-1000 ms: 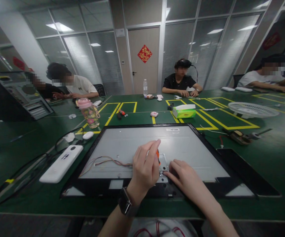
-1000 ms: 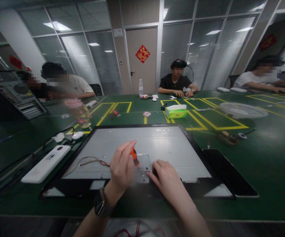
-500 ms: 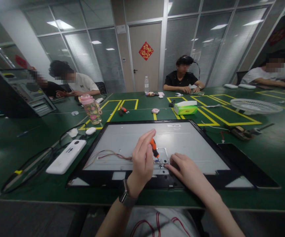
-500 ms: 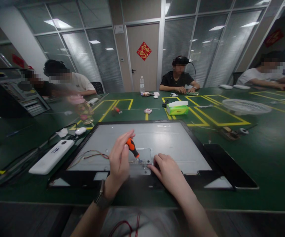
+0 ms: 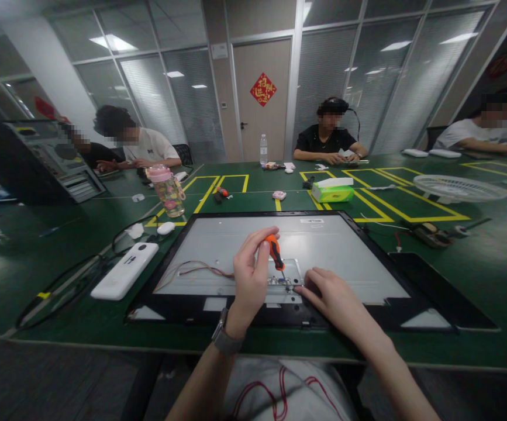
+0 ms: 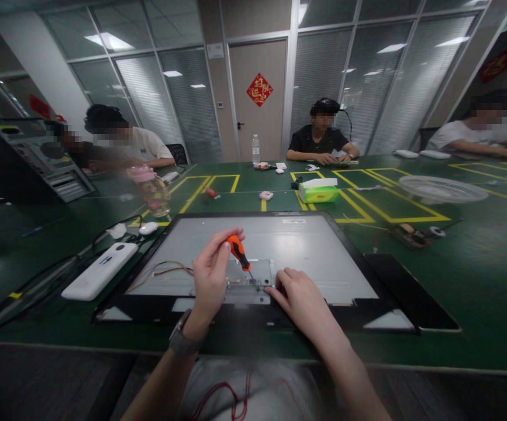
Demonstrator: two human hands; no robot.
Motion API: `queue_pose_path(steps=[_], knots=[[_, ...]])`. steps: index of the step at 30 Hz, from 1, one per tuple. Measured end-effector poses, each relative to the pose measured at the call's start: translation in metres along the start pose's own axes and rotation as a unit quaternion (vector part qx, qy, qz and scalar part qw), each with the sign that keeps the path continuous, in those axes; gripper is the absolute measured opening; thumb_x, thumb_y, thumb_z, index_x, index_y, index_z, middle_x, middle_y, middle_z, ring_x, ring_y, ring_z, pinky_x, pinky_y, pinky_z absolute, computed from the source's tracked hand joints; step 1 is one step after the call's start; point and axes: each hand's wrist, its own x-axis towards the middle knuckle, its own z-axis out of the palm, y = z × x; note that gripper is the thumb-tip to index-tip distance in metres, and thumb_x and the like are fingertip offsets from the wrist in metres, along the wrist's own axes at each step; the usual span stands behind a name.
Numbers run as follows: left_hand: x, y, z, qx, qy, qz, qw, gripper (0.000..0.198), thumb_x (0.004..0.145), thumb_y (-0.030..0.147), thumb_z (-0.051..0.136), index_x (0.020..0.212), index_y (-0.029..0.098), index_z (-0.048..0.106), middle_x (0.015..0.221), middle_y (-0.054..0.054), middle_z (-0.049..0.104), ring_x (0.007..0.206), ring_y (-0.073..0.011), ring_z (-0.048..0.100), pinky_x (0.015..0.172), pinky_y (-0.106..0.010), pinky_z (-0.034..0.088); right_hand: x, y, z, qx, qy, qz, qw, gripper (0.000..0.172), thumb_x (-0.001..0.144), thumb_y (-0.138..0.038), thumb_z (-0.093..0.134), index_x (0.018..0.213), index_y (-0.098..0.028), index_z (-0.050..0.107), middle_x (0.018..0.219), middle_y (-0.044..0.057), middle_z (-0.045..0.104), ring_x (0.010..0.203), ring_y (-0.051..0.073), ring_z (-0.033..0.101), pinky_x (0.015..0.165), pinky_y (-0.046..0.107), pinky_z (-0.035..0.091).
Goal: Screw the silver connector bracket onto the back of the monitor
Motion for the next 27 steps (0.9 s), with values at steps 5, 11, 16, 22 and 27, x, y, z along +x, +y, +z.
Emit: queue_pose_path(steps=[5, 11, 16, 22, 27], knots=[[0.0020, 0.0000, 0.0007, 0.028, 0.024, 0.028, 0.999, 0.016, 0.091, 0.025, 0.059, 0.100, 0.020, 0.071, 0.098, -0.006, 0.064, 0.092, -0.0162, 0.062, 0.082, -0.028, 0.050, 0.0000, 0.0000, -0.0001, 0.011, 0.006, -0.006, 1.000, 0.021, 0.092, -0.033, 0.058, 0.075, -0.021, 0.053, 0.075, 0.004, 0.063, 0.068, 0.021, 0.061, 0.063, 0.031, 0.046], [0.0033, -0.0030, 0.0020, -0.132, -0.027, -0.083, 0.987, 0.031, 0.098, 0.030, 0.045, 0.119, 0.018, 0.065, 0.112, -0.011, 0.068, 0.099, -0.0196, 0.066, 0.092, -0.035, 0.051, 0.0009, 0.0012, -0.0008, 0.010, -0.009, -0.001, 1.000, 0.022, 0.093, -0.034, 0.057, 0.074, -0.022, 0.053, 0.075, 0.004, 0.063, 0.070, 0.022, 0.062, 0.065, 0.031, 0.047], [0.0046, -0.0010, 0.0031, -0.113, -0.013, -0.079, 0.990, 0.023, 0.088, 0.031, 0.063, 0.106, 0.019, 0.070, 0.096, -0.006, 0.067, 0.083, -0.0135, 0.063, 0.077, -0.025, 0.053, 0.0009, 0.0015, -0.0004, 0.016, -0.017, -0.001, 1.000, 0.023, 0.093, -0.034, 0.057, 0.074, -0.021, 0.053, 0.076, 0.004, 0.063, 0.070, 0.022, 0.061, 0.066, 0.032, 0.047], [0.0046, 0.0000, 0.0026, -0.098, -0.019, -0.084, 0.991, 0.030, 0.096, 0.031, 0.048, 0.115, 0.020, 0.068, 0.107, -0.008, 0.065, 0.092, -0.0161, 0.063, 0.086, -0.029, 0.051, 0.0008, 0.0011, -0.0013, 0.024, -0.003, -0.006, 1.000, 0.023, 0.093, -0.034, 0.056, 0.073, -0.022, 0.053, 0.074, 0.004, 0.062, 0.068, 0.021, 0.061, 0.064, 0.031, 0.046], [0.0051, 0.0010, 0.0031, -0.082, -0.009, -0.071, 0.994, 0.023, 0.089, 0.030, 0.061, 0.106, 0.020, 0.071, 0.094, -0.005, 0.064, 0.087, -0.0152, 0.062, 0.080, -0.026, 0.051, 0.0004, 0.0009, -0.0021, 0.021, -0.008, -0.006, 1.000, 0.023, 0.093, -0.035, 0.055, 0.075, -0.022, 0.053, 0.076, 0.005, 0.063, 0.069, 0.021, 0.061, 0.065, 0.032, 0.046]])
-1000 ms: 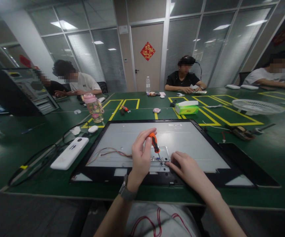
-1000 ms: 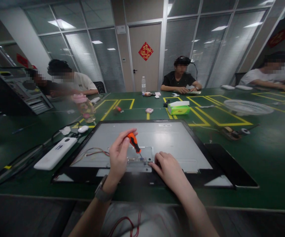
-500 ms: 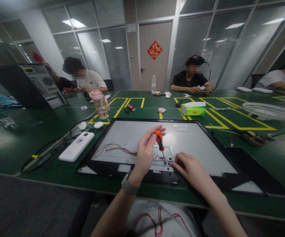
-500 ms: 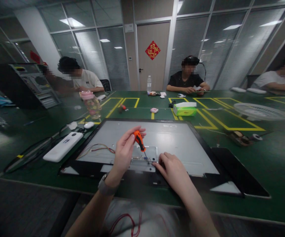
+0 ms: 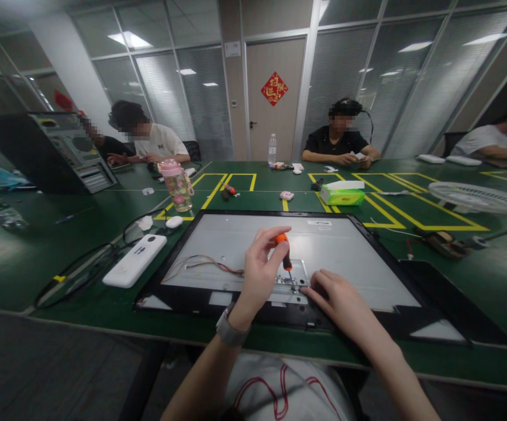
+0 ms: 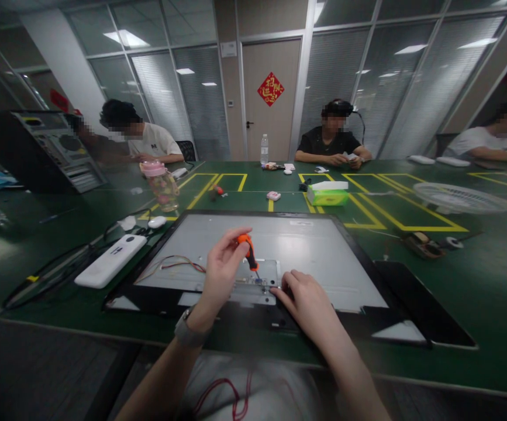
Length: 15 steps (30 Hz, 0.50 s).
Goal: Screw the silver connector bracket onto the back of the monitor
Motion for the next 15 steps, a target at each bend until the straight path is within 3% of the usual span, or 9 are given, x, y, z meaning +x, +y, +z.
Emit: queue_pose_path(steps=[3, 8, 15], knots=[[0.0001, -0.0016, 0.0001, 0.024, 0.006, 0.022, 0.999, 0.021, 0.089, 0.031, 0.061, 0.102, 0.020, 0.073, 0.097, -0.006, 0.062, 0.088, -0.0153, 0.060, 0.080, -0.026, 0.051, -0.0002, 0.0006, 0.0009, 0.001, 0.008, -0.001, 1.000, 0.022, 0.092, -0.035, 0.056, 0.075, -0.022, 0.053, 0.075, 0.004, 0.062, 0.069, 0.021, 0.061, 0.064, 0.031, 0.047], [-0.0004, -0.0069, -0.0018, -0.039, -0.026, -0.009, 0.999, 0.034, 0.097, 0.031, 0.045, 0.123, 0.019, 0.065, 0.110, -0.010, 0.065, 0.098, -0.0184, 0.064, 0.093, -0.034, 0.049, 0.0000, 0.0002, 0.0004, 0.001, 0.007, -0.003, 1.000, 0.022, 0.092, -0.034, 0.057, 0.074, -0.022, 0.053, 0.075, 0.004, 0.063, 0.068, 0.021, 0.061, 0.064, 0.031, 0.047], [0.0006, -0.0026, -0.0020, 0.033, 0.002, 0.040, 0.999, 0.021, 0.088, 0.031, 0.062, 0.104, 0.019, 0.071, 0.099, -0.006, 0.061, 0.081, -0.0131, 0.060, 0.073, -0.024, 0.052, -0.0007, 0.0011, 0.0021, -0.004, 0.005, 0.000, 1.000, 0.023, 0.093, -0.034, 0.056, 0.074, -0.022, 0.052, 0.075, 0.004, 0.062, 0.069, 0.021, 0.061, 0.064, 0.031, 0.046]])
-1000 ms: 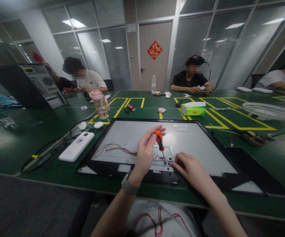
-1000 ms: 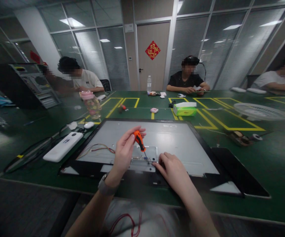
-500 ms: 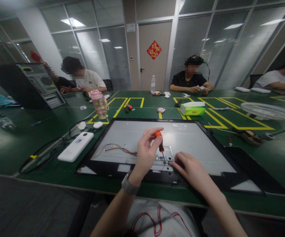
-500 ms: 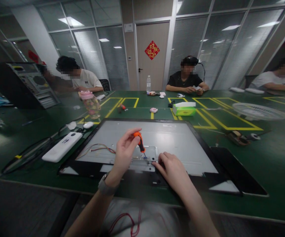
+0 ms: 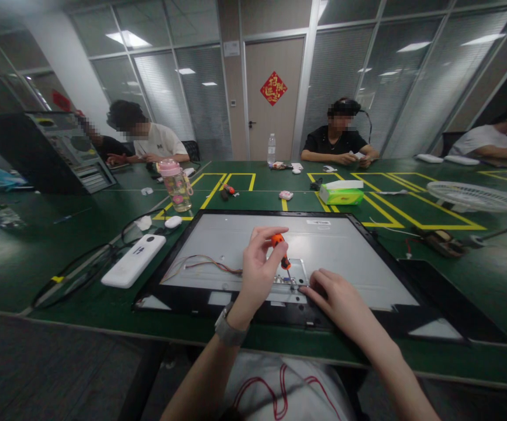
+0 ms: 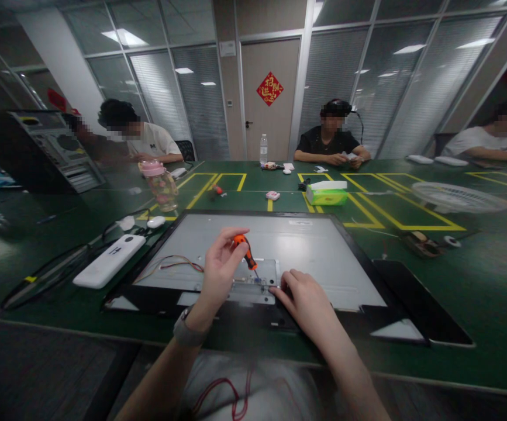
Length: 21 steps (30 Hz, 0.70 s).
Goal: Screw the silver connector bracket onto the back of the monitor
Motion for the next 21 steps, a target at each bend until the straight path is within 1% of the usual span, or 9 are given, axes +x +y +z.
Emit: queue_pose_path(steps=[2, 5, 7, 9, 11, 13, 16, 18, 21], knots=[[-0.0007, -0.0004, -0.0003, -0.001, -0.002, -0.008, 1.000, 0.024, 0.093, 0.031, 0.055, 0.107, 0.020, 0.070, 0.108, -0.008, 0.063, 0.091, -0.0159, 0.062, 0.080, -0.027, 0.052, -0.0002, 0.0007, 0.0012, 0.004, 0.007, -0.005, 1.000, 0.023, 0.093, -0.034, 0.056, 0.073, -0.022, 0.052, 0.074, 0.004, 0.062, 0.067, 0.020, 0.060, 0.063, 0.031, 0.046], [-0.0017, -0.0011, -0.0006, -0.045, -0.016, -0.040, 0.998, 0.031, 0.097, 0.030, 0.045, 0.118, 0.021, 0.067, 0.117, -0.010, 0.066, 0.101, -0.0191, 0.064, 0.089, -0.032, 0.051, -0.0003, 0.0017, 0.0026, 0.005, 0.012, -0.006, 1.000, 0.024, 0.093, -0.034, 0.056, 0.073, -0.022, 0.052, 0.075, 0.004, 0.063, 0.067, 0.020, 0.060, 0.062, 0.030, 0.045], [-0.0017, -0.0007, -0.0002, -0.057, -0.022, -0.046, 0.997, 0.030, 0.095, 0.029, 0.050, 0.118, 0.020, 0.066, 0.111, -0.010, 0.068, 0.100, -0.0193, 0.065, 0.089, -0.032, 0.052, -0.0002, 0.0021, 0.0031, 0.002, 0.012, -0.007, 1.000, 0.023, 0.093, -0.035, 0.055, 0.074, -0.022, 0.052, 0.076, 0.004, 0.062, 0.067, 0.020, 0.060, 0.063, 0.031, 0.046], [-0.0011, 0.0003, 0.0003, -0.040, -0.019, -0.025, 0.999, 0.024, 0.091, 0.028, 0.058, 0.110, 0.019, 0.070, 0.103, -0.009, 0.068, 0.095, -0.0179, 0.065, 0.086, -0.029, 0.053, 0.0000, 0.0020, 0.0031, -0.004, 0.007, -0.005, 1.000, 0.023, 0.094, -0.035, 0.054, 0.075, -0.022, 0.052, 0.076, 0.004, 0.062, 0.069, 0.021, 0.060, 0.064, 0.031, 0.046], [-0.0008, 0.0013, 0.0006, -0.013, -0.015, 0.000, 1.000, 0.021, 0.088, 0.028, 0.062, 0.104, 0.019, 0.071, 0.104, -0.008, 0.065, 0.091, -0.0160, 0.063, 0.081, -0.027, 0.053, 0.0002, 0.0014, 0.0023, -0.009, -0.002, -0.003, 1.000, 0.023, 0.094, -0.035, 0.054, 0.075, -0.022, 0.052, 0.076, 0.005, 0.062, 0.070, 0.021, 0.061, 0.065, 0.032, 0.047], [-0.0012, 0.0022, 0.0006, 0.007, -0.026, 0.009, 1.000, 0.024, 0.091, 0.029, 0.057, 0.110, 0.021, 0.070, 0.116, -0.009, 0.061, 0.096, -0.0168, 0.063, 0.082, -0.028, 0.054, 0.0004, 0.0003, 0.0010, -0.011, -0.005, -0.001, 1.000, 0.023, 0.093, -0.035, 0.055, 0.074, -0.022, 0.051, 0.076, 0.005, 0.062, 0.070, 0.022, 0.061, 0.065, 0.031, 0.047], [-0.0030, 0.0033, 0.0006, -0.015, -0.071, -0.016, 0.997, 0.034, 0.099, 0.029, 0.042, 0.126, 0.023, 0.061, 0.130, -0.010, 0.059, 0.111, -0.0205, 0.062, 0.093, -0.034, 0.051, 0.0005, -0.0010, -0.0010, -0.008, -0.006, 0.000, 1.000, 0.022, 0.093, -0.034, 0.056, 0.075, -0.022, 0.052, 0.076, 0.004, 0.062, 0.071, 0.022, 0.061, 0.065, 0.031, 0.047], [-0.0041, 0.0032, 0.0011, -0.058, -0.096, -0.039, 0.993, 0.035, 0.099, 0.029, 0.041, 0.130, 0.022, 0.058, 0.123, -0.011, 0.064, 0.107, -0.0210, 0.065, 0.093, -0.036, 0.052, 0.0004, -0.0011, -0.0014, -0.009, -0.009, 0.000, 1.000, 0.022, 0.093, -0.034, 0.056, 0.075, -0.022, 0.052, 0.076, 0.004, 0.062, 0.070, 0.022, 0.061, 0.065, 0.032, 0.047], [-0.0047, 0.0020, 0.0027, -0.078, -0.100, -0.042, 0.991, 0.029, 0.094, 0.029, 0.054, 0.120, 0.020, 0.064, 0.110, -0.010, 0.067, 0.093, -0.0184, 0.066, 0.080, -0.030, 0.055, 0.0003, -0.0005, -0.0005, -0.011, -0.006, 0.001, 1.000, 0.022, 0.093, -0.033, 0.057, 0.075, -0.021, 0.052, 0.076, 0.004, 0.063, 0.070, 0.022, 0.061, 0.065, 0.032, 0.047]])
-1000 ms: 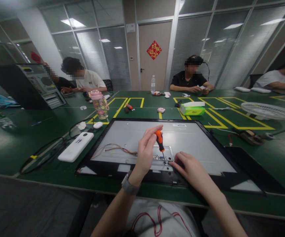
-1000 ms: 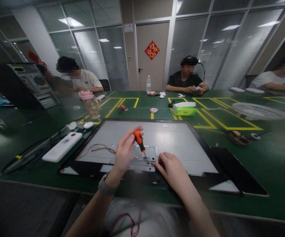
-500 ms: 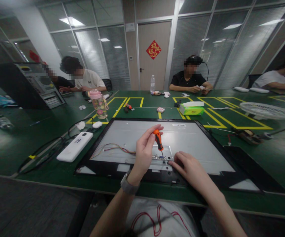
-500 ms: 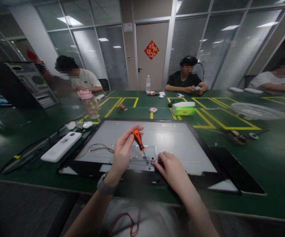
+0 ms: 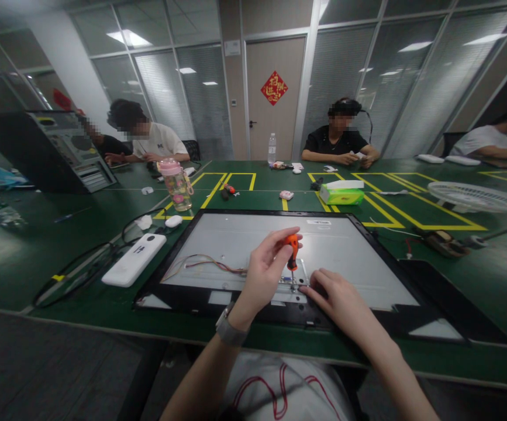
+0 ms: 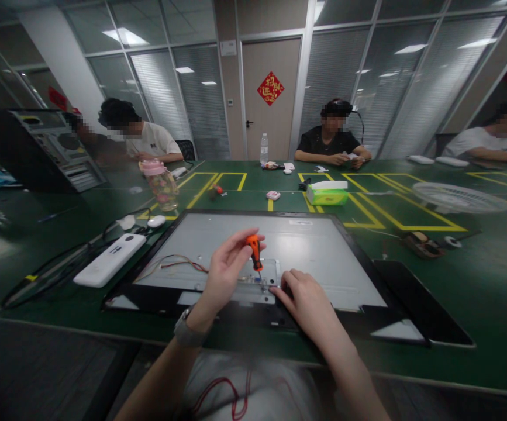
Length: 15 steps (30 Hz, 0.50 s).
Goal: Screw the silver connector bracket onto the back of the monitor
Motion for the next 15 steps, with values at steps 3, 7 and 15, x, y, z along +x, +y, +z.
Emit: queue_pose_path(steps=[3, 7, 15], knots=[[0.0004, -0.0008, 0.0006, 0.034, 0.030, 0.030, 0.999, 0.022, 0.088, 0.027, 0.062, 0.109, 0.021, 0.068, 0.111, -0.008, 0.061, 0.090, -0.0155, 0.062, 0.073, -0.025, 0.054, 0.0000, 0.0006, 0.0013, -0.002, -0.001, 0.002, 1.000, 0.022, 0.093, -0.032, 0.057, 0.075, -0.021, 0.052, 0.076, 0.004, 0.063, 0.071, 0.022, 0.062, 0.066, 0.031, 0.047], [0.0001, 0.0009, 0.0002, 0.037, 0.032, 0.012, 0.999, 0.028, 0.097, 0.028, 0.047, 0.116, 0.021, 0.065, 0.116, -0.010, 0.063, 0.103, -0.0190, 0.062, 0.090, -0.032, 0.052, 0.0001, 0.0001, 0.0008, -0.006, -0.011, 0.006, 1.000, 0.022, 0.093, -0.033, 0.058, 0.076, -0.021, 0.053, 0.077, 0.004, 0.063, 0.072, 0.022, 0.062, 0.067, 0.032, 0.047], [0.0008, 0.0019, 0.0022, -0.047, 0.018, -0.018, 0.999, 0.026, 0.096, 0.029, 0.050, 0.117, 0.020, 0.063, 0.113, -0.009, 0.069, 0.100, -0.0190, 0.068, 0.089, -0.030, 0.053, 0.0011, -0.0022, -0.0016, -0.004, -0.019, 0.012, 1.000, 0.022, 0.093, -0.034, 0.058, 0.076, -0.021, 0.053, 0.077, 0.005, 0.063, 0.073, 0.023, 0.062, 0.067, 0.032, 0.047]])
